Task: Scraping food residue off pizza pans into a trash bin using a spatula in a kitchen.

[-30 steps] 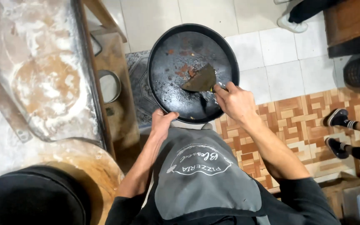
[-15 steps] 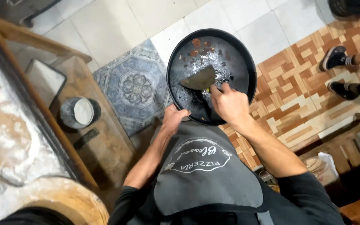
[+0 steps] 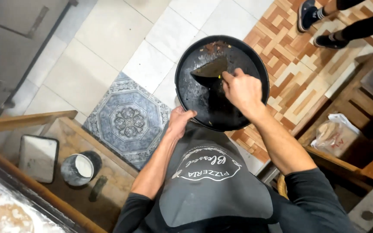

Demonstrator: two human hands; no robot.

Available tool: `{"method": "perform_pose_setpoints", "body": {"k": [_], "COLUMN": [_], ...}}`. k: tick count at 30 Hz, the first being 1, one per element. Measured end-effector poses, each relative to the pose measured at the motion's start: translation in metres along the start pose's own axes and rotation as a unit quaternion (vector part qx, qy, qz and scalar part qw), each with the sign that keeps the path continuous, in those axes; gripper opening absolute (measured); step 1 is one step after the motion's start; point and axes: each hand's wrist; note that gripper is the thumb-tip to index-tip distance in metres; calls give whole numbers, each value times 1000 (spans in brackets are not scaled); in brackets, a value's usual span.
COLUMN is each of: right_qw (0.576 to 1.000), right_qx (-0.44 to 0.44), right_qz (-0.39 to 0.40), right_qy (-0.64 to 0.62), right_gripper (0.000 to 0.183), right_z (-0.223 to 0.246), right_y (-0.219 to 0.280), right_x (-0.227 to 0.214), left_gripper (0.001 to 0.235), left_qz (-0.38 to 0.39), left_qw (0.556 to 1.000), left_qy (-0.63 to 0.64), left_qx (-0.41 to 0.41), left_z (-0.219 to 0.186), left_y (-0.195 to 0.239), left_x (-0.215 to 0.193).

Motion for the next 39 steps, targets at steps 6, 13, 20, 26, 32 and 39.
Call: {"method": "perform_pose_setpoints", "body": {"k": [6, 13, 20, 26, 32, 39], "right_qw": [993, 989, 1000, 984, 992, 990], "right_qx": [-76, -94, 6, 88, 121, 110], "right_qz": [86, 113, 30, 153, 35, 87], "right_qy": [-3, -24, 0, 36, 13, 15], "right_gripper": [35, 39, 39, 30, 22, 22], "right_z": [-103, -92, -80, -90, -125, -141], "right_y": [47, 9, -74, -114, -178, -173], "right_x": [-59, -23, -3, -5, 31, 31], "left_gripper": [19, 23, 26, 22, 22, 10], "left_qz": [45, 118, 160, 163, 185, 133], "left_qw": [999, 990, 983, 985, 980, 989], "left_qy": [-19, 41, 41, -30, -72, -53], "left_qx": [-2, -57, -79, -58, 9, -24], "left_z": [-43, -91, -85, -96, -111, -96], "left_y": [-61, -124, -166, -200, -215, -232], "left_x": [-11, 36, 101, 126, 156, 193]}}
Point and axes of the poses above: each hand's wrist, its own y-axis away from the middle knuckle, its own x-axis out of the palm, z = x × y, and after that the axes turned 4 degrees about -z, right-handed
